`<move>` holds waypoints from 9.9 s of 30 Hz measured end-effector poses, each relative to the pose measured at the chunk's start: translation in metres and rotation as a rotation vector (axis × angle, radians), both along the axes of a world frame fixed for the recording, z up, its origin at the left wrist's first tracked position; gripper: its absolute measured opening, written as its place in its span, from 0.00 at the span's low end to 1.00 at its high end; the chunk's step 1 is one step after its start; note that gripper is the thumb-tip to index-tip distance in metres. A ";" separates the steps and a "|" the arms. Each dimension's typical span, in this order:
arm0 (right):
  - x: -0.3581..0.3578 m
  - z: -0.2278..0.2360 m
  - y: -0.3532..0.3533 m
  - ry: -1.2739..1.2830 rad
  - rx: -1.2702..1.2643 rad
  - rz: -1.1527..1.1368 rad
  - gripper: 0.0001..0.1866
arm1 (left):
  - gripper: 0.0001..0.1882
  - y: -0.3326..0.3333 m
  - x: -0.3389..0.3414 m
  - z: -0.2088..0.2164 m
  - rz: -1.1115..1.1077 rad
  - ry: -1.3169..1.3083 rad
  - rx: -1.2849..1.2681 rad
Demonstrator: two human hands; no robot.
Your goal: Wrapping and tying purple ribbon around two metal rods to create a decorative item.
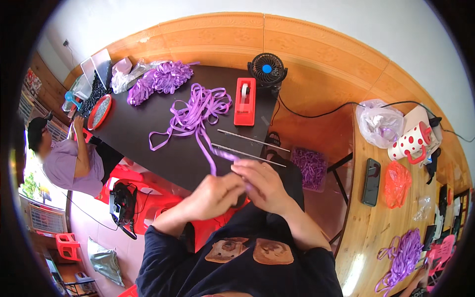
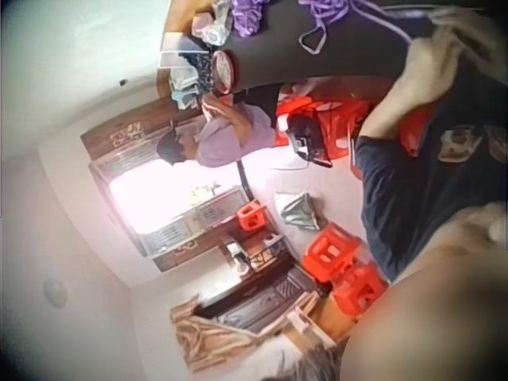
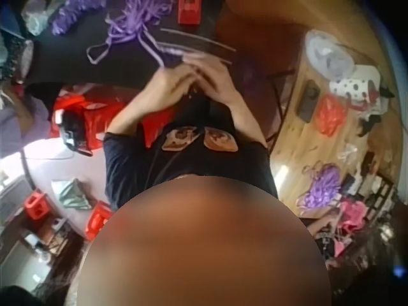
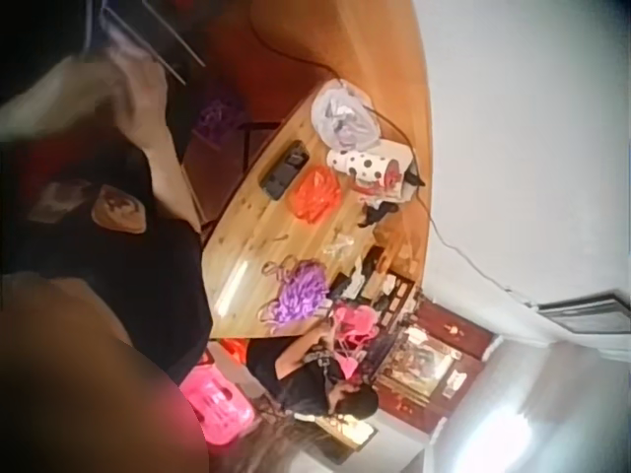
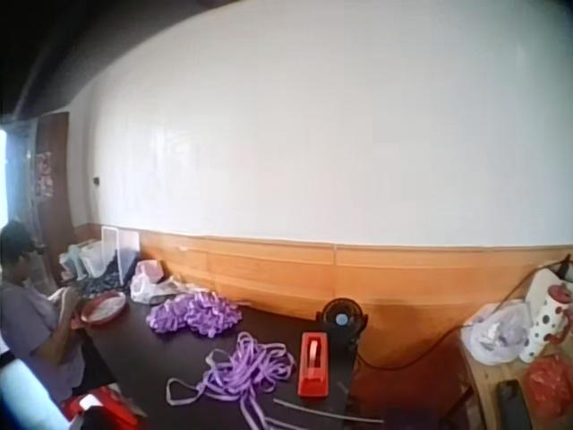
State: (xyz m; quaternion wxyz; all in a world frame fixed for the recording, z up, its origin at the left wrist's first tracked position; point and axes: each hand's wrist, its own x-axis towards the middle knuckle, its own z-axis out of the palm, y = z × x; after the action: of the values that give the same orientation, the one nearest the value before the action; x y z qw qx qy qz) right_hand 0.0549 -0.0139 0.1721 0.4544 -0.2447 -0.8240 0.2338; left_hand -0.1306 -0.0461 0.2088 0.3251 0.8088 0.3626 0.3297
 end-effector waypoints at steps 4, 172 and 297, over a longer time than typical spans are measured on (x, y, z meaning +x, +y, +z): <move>0.018 -0.012 0.002 0.059 -0.047 -0.120 0.12 | 0.08 -0.006 -0.008 0.004 -0.054 -0.072 -0.235; 0.005 -0.179 -0.090 0.553 -1.371 -0.235 0.07 | 0.08 -0.088 0.048 -0.132 0.154 -0.795 -0.855; 0.056 -0.036 0.125 0.260 -0.662 -0.251 0.06 | 0.21 -0.012 0.102 -0.202 0.346 -0.758 -1.048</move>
State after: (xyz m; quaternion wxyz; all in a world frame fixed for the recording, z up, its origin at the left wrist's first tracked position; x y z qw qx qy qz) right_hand 0.1109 0.1116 0.1362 0.4767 -0.4455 -0.6030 0.4590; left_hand -0.0288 -0.0582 0.0064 0.7224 0.3024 0.4600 0.4184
